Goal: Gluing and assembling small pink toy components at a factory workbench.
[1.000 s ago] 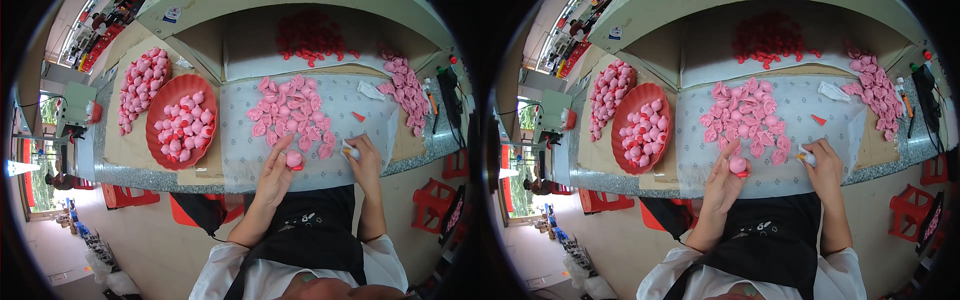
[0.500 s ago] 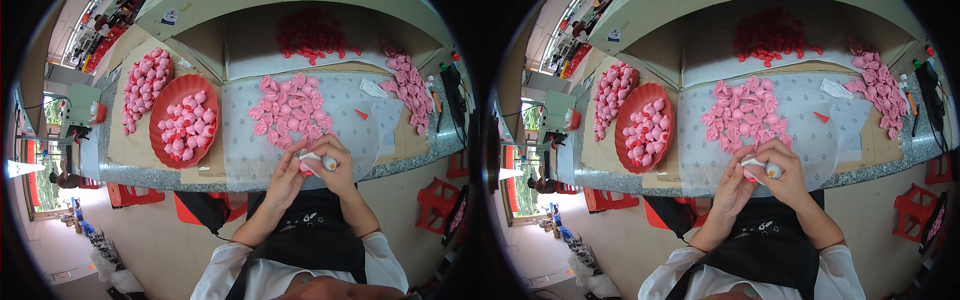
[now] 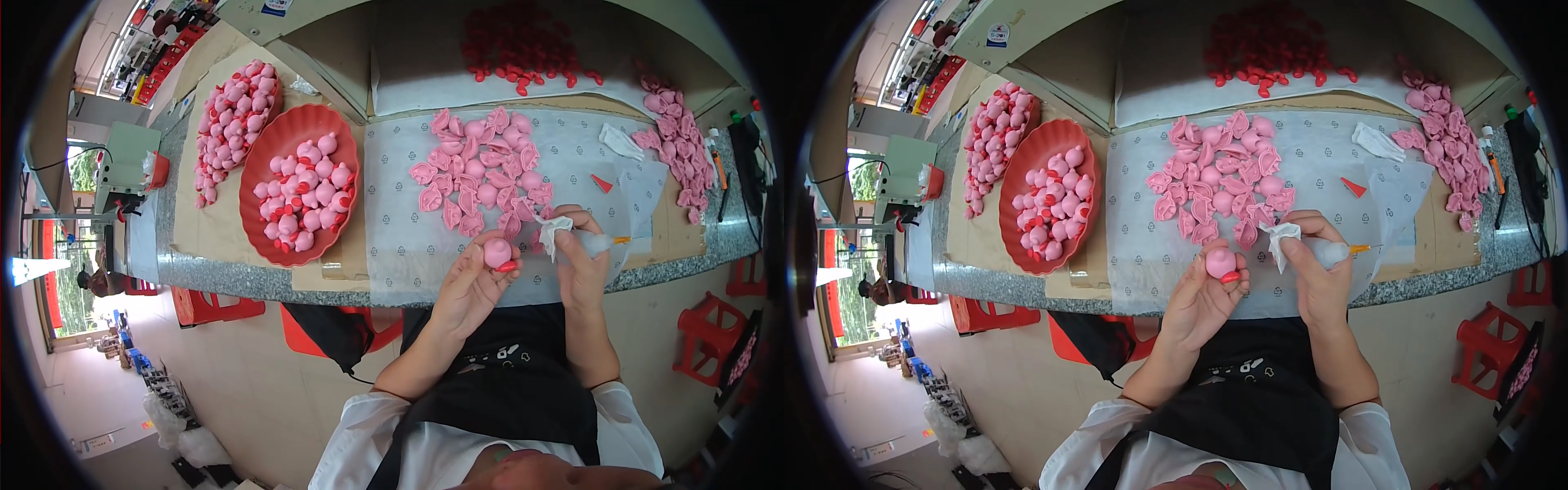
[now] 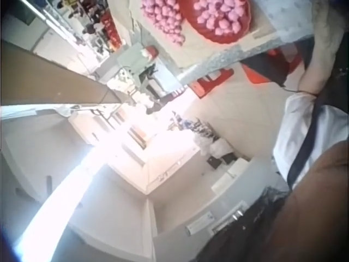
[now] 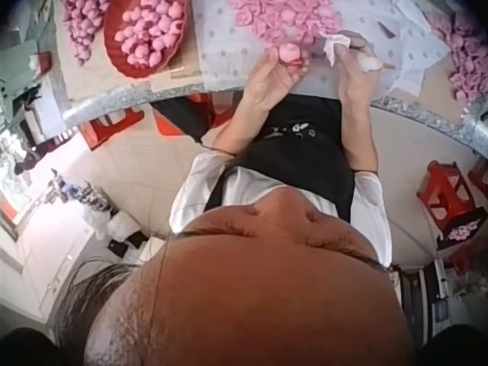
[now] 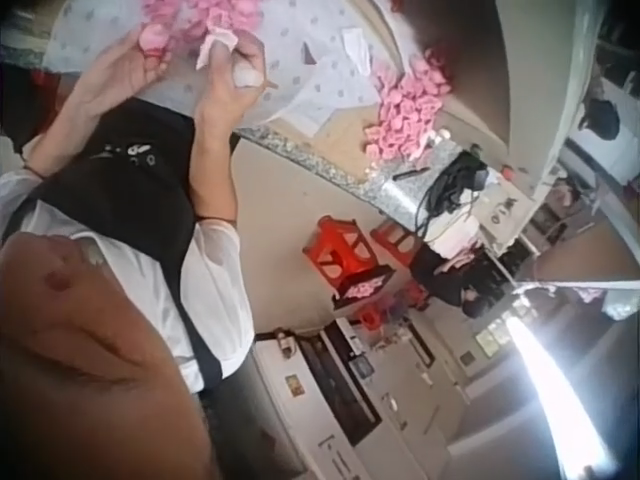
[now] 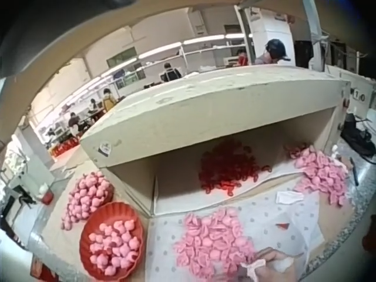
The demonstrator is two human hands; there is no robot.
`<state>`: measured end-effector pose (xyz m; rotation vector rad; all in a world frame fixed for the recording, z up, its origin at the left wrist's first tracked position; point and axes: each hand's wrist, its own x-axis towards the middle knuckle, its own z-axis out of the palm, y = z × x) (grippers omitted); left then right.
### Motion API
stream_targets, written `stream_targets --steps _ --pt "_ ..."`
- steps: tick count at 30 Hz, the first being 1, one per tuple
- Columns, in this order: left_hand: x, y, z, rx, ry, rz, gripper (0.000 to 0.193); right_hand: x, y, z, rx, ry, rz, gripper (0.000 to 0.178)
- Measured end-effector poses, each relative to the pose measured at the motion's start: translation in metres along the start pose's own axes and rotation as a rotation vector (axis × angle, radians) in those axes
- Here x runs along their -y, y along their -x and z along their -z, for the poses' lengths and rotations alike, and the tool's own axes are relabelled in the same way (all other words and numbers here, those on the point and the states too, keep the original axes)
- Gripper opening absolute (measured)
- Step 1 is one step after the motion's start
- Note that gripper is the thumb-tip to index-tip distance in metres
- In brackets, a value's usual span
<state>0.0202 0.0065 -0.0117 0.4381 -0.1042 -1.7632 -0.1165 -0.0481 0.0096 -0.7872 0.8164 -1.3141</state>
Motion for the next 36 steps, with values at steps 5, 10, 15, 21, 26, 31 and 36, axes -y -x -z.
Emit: stream_targets --steps 5,10,15,21,26,31,36 --pt "0.003 -0.003 -0.002 -0.018 -0.014 0.006 0.034 -0.001 0.001 -0.006 0.27 0.38 0.145 0.016" --pt "0.006 -0.002 0.002 -0.022 -0.088 -0.035 0.031 -0.002 -0.003 -0.019 0.437 0.619 0.204 0.02" --pt "0.008 -0.003 0.011 -0.017 0.015 0.053 0.028 -0.013 -0.002 -0.015 0.282 0.67 0.293 0.012" --pt "-0.001 -0.003 0.007 0.02 -0.263 -0.171 0.028 0.001 -0.009 0.013 -0.117 0.18 0.075 0.016" --pt "-0.002 -0.002 0.007 0.07 -0.287 -0.245 0.029 0.008 0.0 0.027 -0.04 0.234 0.086 0.014" --pt "0.002 -0.001 0.0 0.123 -0.328 -0.246 0.034 0.011 0.008 0.01 0.019 0.278 0.115 0.015" --pt "0.005 0.0 -0.003 0.125 -0.234 -0.209 0.034 0.0 0.015 0.001 0.153 0.392 0.321 0.022"
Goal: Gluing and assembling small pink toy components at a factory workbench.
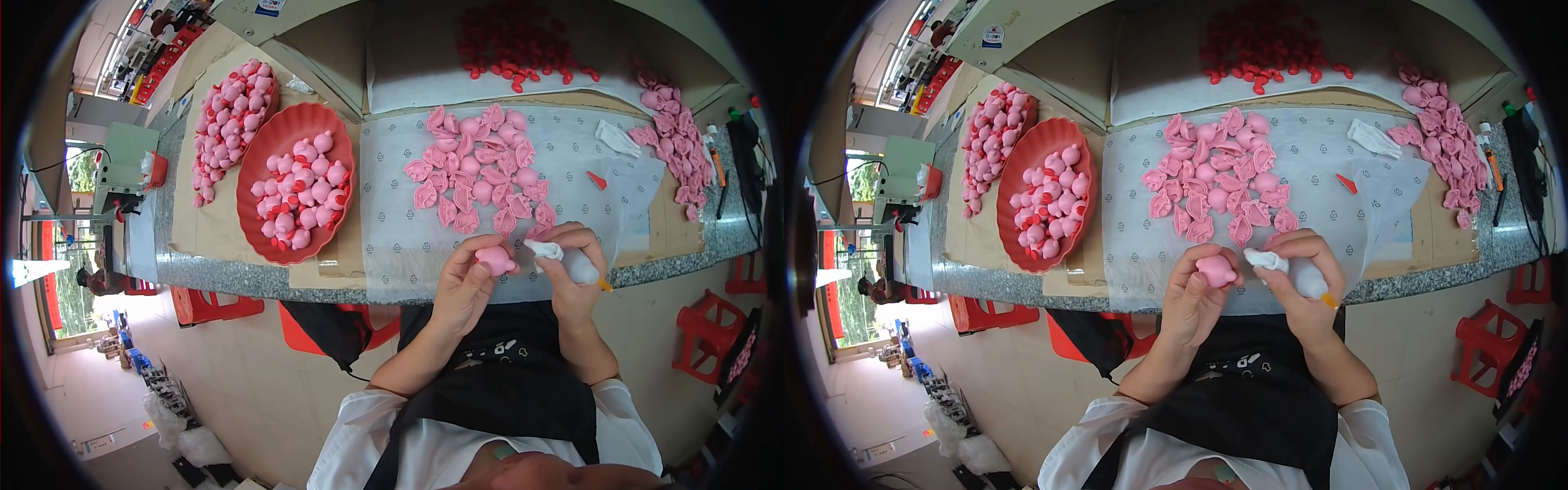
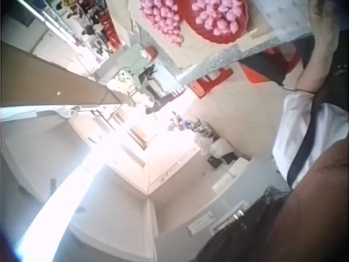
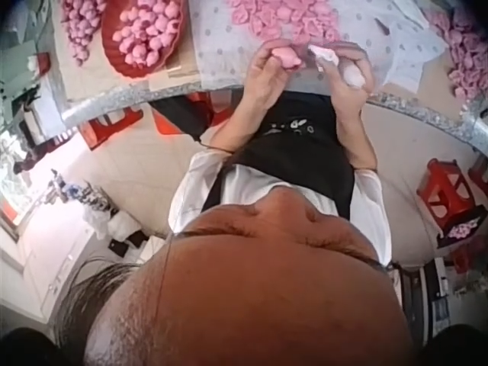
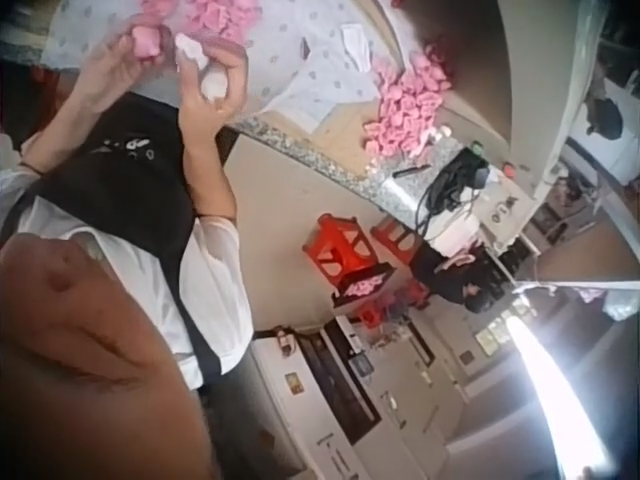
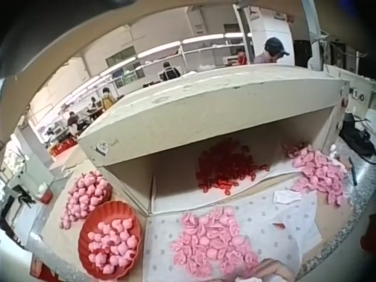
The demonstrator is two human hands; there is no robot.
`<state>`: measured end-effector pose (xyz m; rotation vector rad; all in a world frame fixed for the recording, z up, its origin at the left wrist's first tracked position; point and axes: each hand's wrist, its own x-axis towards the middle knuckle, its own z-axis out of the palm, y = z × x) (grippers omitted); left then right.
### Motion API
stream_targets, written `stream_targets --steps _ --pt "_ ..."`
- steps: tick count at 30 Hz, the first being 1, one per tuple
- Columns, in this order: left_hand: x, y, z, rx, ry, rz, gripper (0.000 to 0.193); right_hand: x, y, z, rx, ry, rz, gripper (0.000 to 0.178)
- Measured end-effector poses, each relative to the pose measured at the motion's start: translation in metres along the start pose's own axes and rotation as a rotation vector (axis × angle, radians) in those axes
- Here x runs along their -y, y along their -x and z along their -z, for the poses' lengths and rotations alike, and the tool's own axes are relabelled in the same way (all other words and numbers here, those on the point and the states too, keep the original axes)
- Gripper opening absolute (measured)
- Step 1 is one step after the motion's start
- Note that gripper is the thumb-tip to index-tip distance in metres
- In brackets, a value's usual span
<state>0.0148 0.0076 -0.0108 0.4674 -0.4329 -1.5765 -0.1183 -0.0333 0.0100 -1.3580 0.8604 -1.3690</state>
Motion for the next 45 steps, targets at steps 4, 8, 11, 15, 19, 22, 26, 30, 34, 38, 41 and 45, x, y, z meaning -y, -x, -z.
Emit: stream_targets --steps 4,8,11,15,19,22,26,30,34,38,41,45 --pt "0.004 0.001 -0.005 -0.116 0.003 -0.036 0.035 0.001 -0.003 -0.008 0.239 0.376 0.447 0.023" --pt "0.001 -0.001 -0.003 -0.117 -0.377 -0.243 0.036 -0.012 0.011 0.0 0.056 0.172 0.258 0.02" --pt "-0.005 -0.007 0.0 -0.117 -0.877 -0.454 0.036 -0.006 0.004 -0.002 -0.091 0.097 0.086 0.018" --pt "-0.007 -0.009 -0.002 -0.176 -1.2 -0.62 0.033 0.002 -0.007 -0.015 -0.011 0.203 0.162 0.019" --pt "-0.009 -0.008 -0.005 -0.225 -1.322 -0.608 0.037 0.006 -0.012 -0.026 0.082 0.396 0.258 0.021" --pt "-0.01 -0.01 -0.006 -0.255 -1.403 -0.609 0.039 0.005 -0.014 -0.027 0.114 0.467 0.279 0.021" --pt "-0.008 -0.014 -0.002 -0.203 -1.489 -0.658 0.039 0.003 -0.015 -0.023 0.116 0.389 0.221 0.018" --pt "-0.009 -0.018 -0.005 -0.223 -1.47 -0.62 0.035 -0.005 -0.01 -0.015 -0.108 0.135 0.028 0.016" --pt "-0.014 -0.019 -0.008 -0.198 -1.442 -0.613 0.032 -0.007 -0.012 0.032 -0.2 0.414 0.019 0.018" --pt "-0.009 -0.018 -0.003 -0.084 -1.08 -0.51 0.031 0.009 -0.018 0.046 -0.089 0.957 0.15 0.031" --pt "0.003 -0.017 -0.011 -0.004 -0.5 -0.252 0.027 0.02 -0.008 0.029 0.097 0.456 -0.009 0.041" --pt "0.013 -0.004 -0.012 -0.011 0.018 -0.018 0.019 0.012 -0.007 -0.002 0.185 0.302 0.202 0.035"
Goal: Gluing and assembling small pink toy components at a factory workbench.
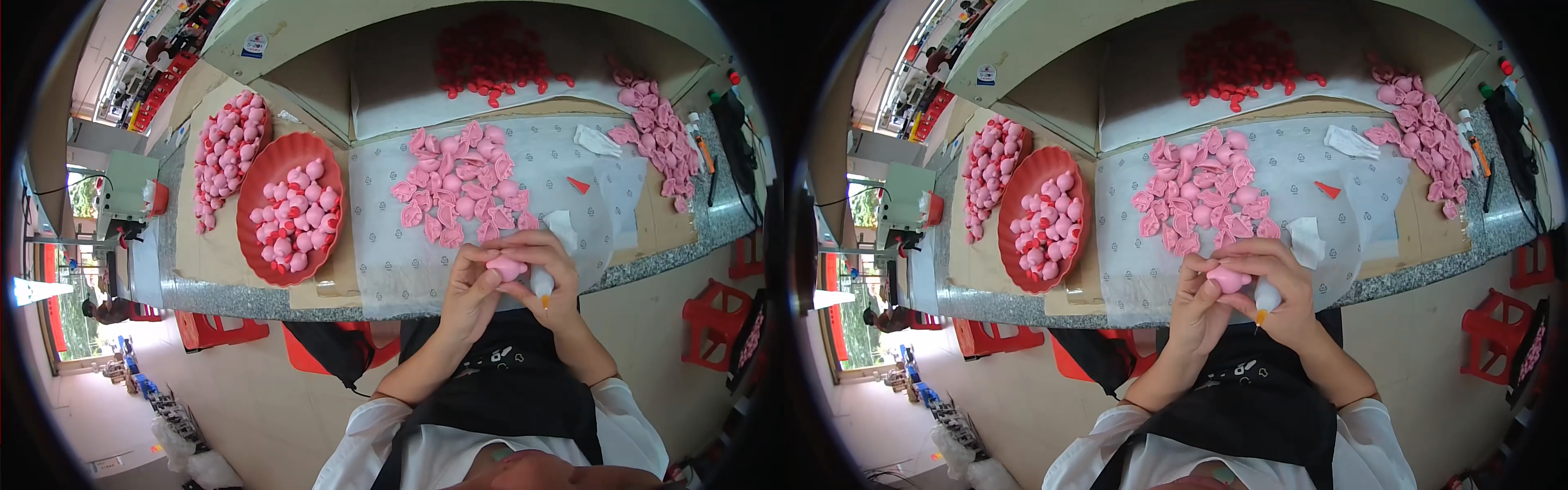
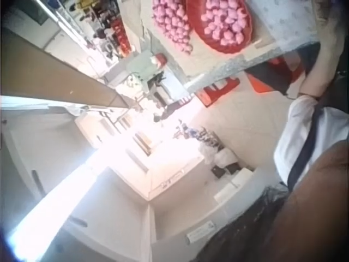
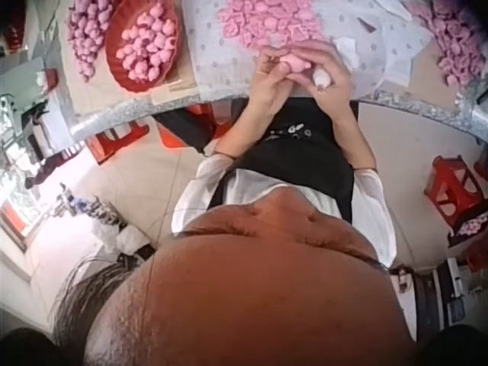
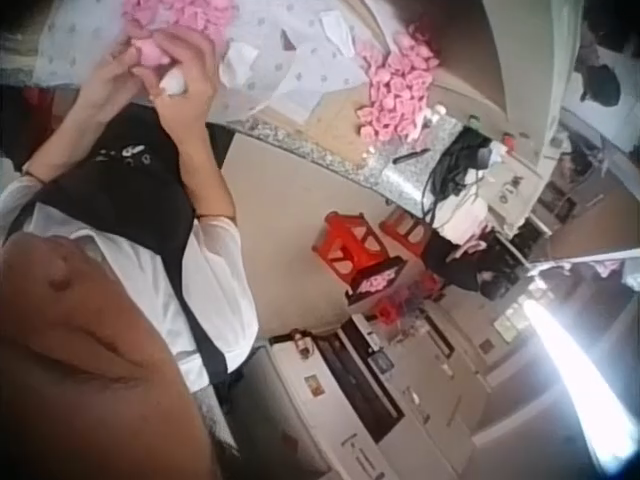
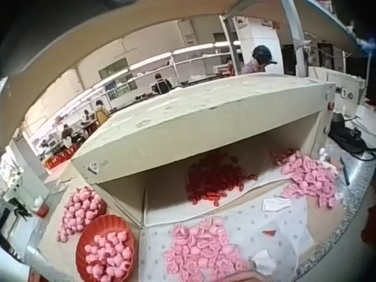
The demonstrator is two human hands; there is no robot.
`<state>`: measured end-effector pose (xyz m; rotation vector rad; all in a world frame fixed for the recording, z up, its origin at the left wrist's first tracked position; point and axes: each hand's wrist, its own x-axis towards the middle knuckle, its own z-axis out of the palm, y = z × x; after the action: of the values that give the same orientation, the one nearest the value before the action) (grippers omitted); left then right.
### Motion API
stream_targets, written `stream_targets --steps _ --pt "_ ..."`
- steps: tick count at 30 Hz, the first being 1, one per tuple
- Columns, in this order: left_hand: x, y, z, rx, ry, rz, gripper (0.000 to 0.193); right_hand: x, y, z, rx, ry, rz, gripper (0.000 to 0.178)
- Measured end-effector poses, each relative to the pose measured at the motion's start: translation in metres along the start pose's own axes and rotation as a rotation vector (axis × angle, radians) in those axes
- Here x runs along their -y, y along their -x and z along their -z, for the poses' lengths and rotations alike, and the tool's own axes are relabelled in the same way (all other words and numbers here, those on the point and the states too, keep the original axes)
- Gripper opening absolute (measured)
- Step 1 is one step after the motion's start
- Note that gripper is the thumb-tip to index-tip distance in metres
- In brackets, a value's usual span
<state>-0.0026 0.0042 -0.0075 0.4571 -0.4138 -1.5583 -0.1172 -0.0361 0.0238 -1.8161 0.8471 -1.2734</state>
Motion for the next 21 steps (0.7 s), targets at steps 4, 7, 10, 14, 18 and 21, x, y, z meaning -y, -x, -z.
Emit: stream_targets --steps 4,7,10,14,18,21 --pt "0.003 -0.005 0.004 -0.005 0.136 0.085 0.012 -0.011 0.003 0.0 -0.044 -0.029 0.038 0.034" --pt "0.007 -0.008 0.005 -0.014 0.112 0.032 0.01 -0.014 0.004 0.0 -0.042 -0.033 0.02 0.034" --pt "0.01 -0.009 0.01 -0.03 0.104 0.035 0.009 -0.018 0.003 0.002 -0.04 -0.037 0.005 0.033" --pt "0.007 -0.009 0.008 -0.064 0.156 0.095 0.008 -0.016 0.002 -0.002 -0.027 -0.041 -0.049 0.033" --pt "0.006 -0.006 0.014 -0.03 0.219 0.084 0.008 -0.011 0.003 -0.006 -0.015 -0.001 -0.015 0.032" --pt "0.002 -0.006 0.006 -0.049 0.031 0.061 0.008 -0.013 0.009 0.001 0.03 -0.005 -0.08 0.032"
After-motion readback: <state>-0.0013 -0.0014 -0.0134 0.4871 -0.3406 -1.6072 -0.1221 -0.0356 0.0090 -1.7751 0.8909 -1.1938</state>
